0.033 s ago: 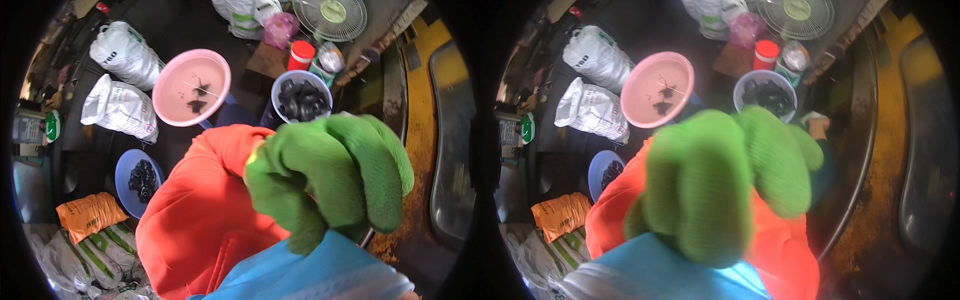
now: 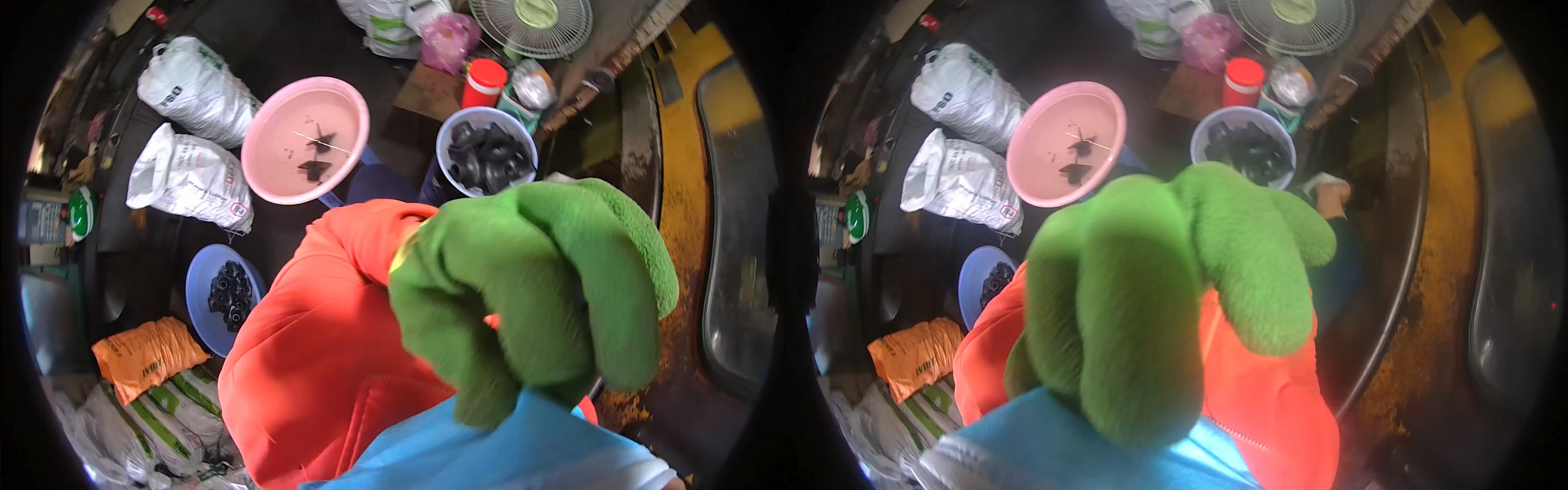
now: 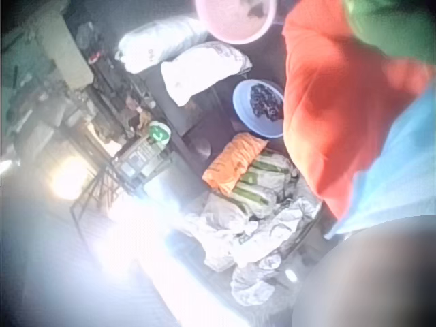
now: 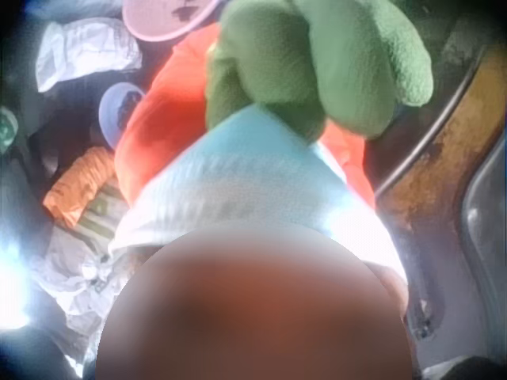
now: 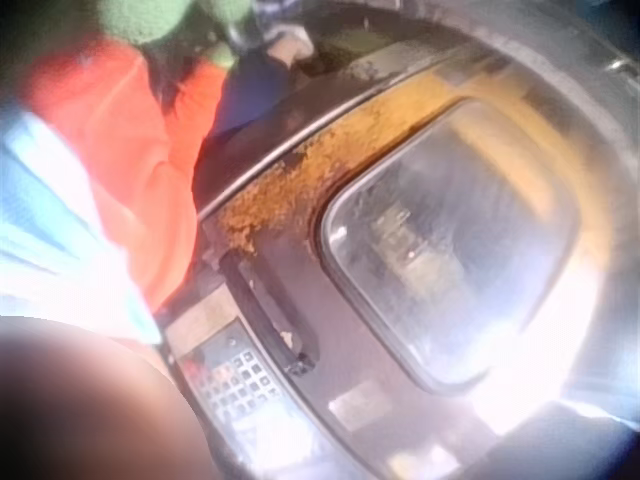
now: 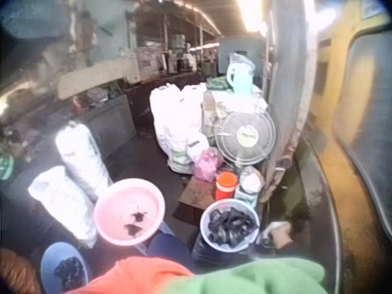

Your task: The person uses a wrench to tighten a bolt on a black plastic part, then places it into a white bucket. They repeat this process with additional parts, occasionally inspecting them by hand before moving them to the bucket.

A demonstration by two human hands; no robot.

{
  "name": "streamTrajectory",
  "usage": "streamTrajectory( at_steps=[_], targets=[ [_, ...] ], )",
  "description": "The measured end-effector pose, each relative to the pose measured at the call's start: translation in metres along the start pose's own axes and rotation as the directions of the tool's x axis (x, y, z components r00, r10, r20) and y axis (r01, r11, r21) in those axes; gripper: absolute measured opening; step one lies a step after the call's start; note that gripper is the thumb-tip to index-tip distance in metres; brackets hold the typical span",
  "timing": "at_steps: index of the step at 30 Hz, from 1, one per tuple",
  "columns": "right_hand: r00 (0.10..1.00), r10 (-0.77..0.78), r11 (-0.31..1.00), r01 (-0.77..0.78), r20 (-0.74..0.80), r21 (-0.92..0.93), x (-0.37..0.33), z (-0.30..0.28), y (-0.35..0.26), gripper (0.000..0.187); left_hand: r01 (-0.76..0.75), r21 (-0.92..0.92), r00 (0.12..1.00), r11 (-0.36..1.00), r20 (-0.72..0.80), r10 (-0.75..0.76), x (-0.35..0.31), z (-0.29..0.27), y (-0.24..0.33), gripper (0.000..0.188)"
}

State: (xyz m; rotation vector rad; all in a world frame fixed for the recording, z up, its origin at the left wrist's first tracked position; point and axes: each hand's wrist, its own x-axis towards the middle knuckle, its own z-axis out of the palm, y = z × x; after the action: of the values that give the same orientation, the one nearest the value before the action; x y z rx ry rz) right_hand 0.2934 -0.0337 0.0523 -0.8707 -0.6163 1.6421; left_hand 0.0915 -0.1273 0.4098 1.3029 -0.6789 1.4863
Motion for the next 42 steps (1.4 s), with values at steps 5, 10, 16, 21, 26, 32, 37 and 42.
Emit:
streamTrajectory(
  at_steps=[5, 10, 16, 21, 26, 32, 37, 42],
  targets=[
    [0.998, -0.061, 0.998, 0.06, 0.009, 0.032, 0.012, -0.023, 0.012, 0.038, 0.019, -0.004, 1.0, 1.0, -0.023, -0.019, -0.005, 0.011, 0.005, 0.028],
    [0.951, -0.242, 0.969, 0.225, 0.191, 0.105, 0.032, -0.048, 0.034, 0.037, 0.034, 0.005, 0.998, 0.999, -0.05, -0.033, -0.002, 0.014, 0.009, 0.032],
    [0.91, -0.271, 0.855, 0.378, 0.314, -0.355, -0.009, 0.024, -0.004, 0.026, 0.1, 0.086, 0.984, 0.991, -0.159, -0.086, -0.007, 0.02, 0.018, 0.038],
    [0.938, -0.195, 0.96, 0.243, 0.286, -0.141, -0.061, 0.114, -0.072, 0.032, 0.346, 0.45, 0.874, 0.823, -0.473, -0.109, -0.034, -0.006, 0.032, 0.043],
    [0.836, -0.304, 0.835, 0.464, 0.456, -0.295, -0.081, 0.163, -0.117, 0.035, 0.8, 0.538, 0.599, 0.264, -0.694, -0.4, -0.064, -0.086, 0.021, 0.075],
    [0.783, -0.465, 0.657, 0.618, 0.414, -0.431, -0.093, 0.198, -0.113, 0.035, 0.579, 0.736, 0.801, 0.352, -0.433, -0.412, -0.103, -0.09, -0.032, 0.066],
    [0.852, -0.429, 0.749, 0.522, 0.301, -0.409, -0.091, 0.205, -0.111, 0.034, 0.58, 0.666, 0.814, 0.47, -0.498, -0.298, -0.091, -0.08, -0.04, 0.048],
    [0.76, -0.323, 0.574, 0.631, 0.564, -0.521, -0.078, 0.201, -0.137, 0.033, 0.593, 0.696, 0.803, 0.405, -0.468, -0.37, -0.077, -0.094, -0.038, 0.043]
  ],
)
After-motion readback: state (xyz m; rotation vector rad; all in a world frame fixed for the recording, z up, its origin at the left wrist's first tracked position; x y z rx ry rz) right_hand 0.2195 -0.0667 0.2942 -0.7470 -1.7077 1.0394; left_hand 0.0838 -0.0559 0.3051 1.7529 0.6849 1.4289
